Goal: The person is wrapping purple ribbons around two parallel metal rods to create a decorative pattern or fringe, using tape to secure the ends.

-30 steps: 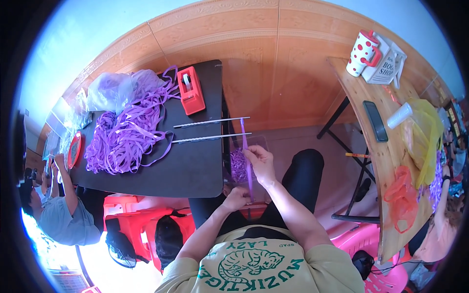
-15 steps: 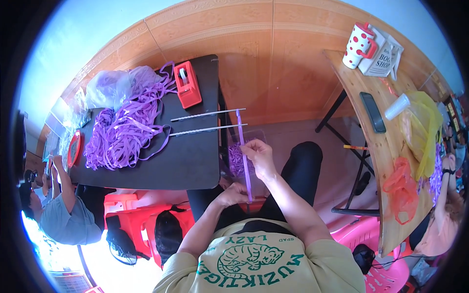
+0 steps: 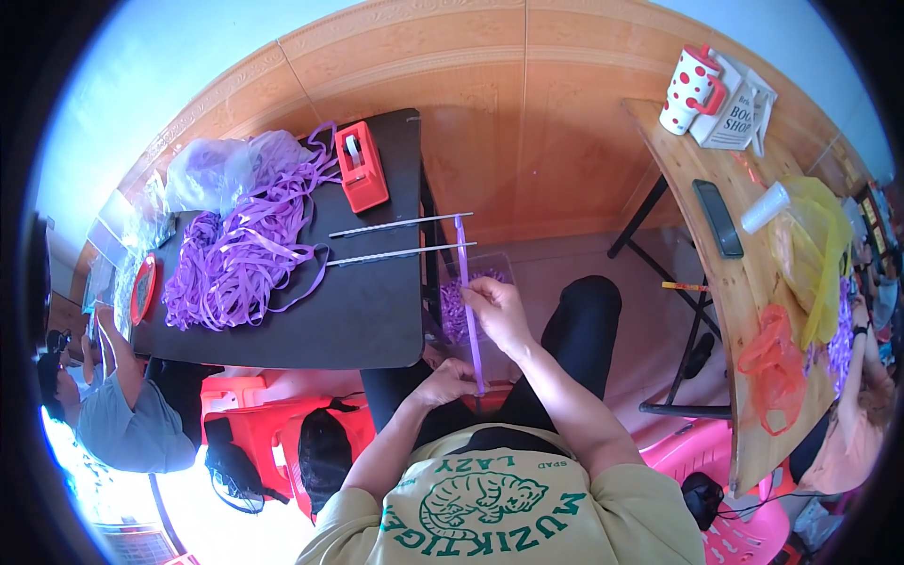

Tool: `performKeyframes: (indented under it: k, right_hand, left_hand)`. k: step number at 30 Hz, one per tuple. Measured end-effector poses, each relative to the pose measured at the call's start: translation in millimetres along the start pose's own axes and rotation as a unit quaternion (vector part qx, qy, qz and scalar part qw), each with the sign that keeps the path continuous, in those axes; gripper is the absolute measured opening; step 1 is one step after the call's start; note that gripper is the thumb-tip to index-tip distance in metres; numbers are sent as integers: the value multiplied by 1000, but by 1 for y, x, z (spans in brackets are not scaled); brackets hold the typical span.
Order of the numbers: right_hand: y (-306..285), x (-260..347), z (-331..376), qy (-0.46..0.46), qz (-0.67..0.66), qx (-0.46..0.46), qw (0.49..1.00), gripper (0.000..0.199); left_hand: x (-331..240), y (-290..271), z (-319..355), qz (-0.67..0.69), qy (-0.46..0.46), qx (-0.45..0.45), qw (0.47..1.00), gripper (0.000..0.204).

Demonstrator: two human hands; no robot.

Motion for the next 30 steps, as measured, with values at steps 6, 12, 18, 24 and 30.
performKeyframes:
  k: [6,12,18,24,30]
  right_hand:
    - [5,23,1,-86,99,20,991,11]
    - [7,12,10,31,-54,-16,998,10]
    - [4,13,22,31,-39,21,999,11]
    - [4,8,31,35,-71,2,997,14]
    - [-9,98,9,-309,332,89,887,17]
  left_hand:
    - [0,-4,6,-49,21,-79,995,18]
    - [-19,-24,27,-55,101,-293,949,33]
    - [-109,-29,48,-65,177,-431,882,40]
    - [-134,-37,23,211,168,-328,905,25]
    - [-132,-35,22,300,189,-302,885,19]
Point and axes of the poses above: each hand's wrist, its own z-axis away from the middle knuckle, its own y-axis out of the palm, x = y × z, the point moved 9 cm from there along -z, towards the middle knuckle, and after that the axes turned 13 degrees about -y, right-handed, at the moved point
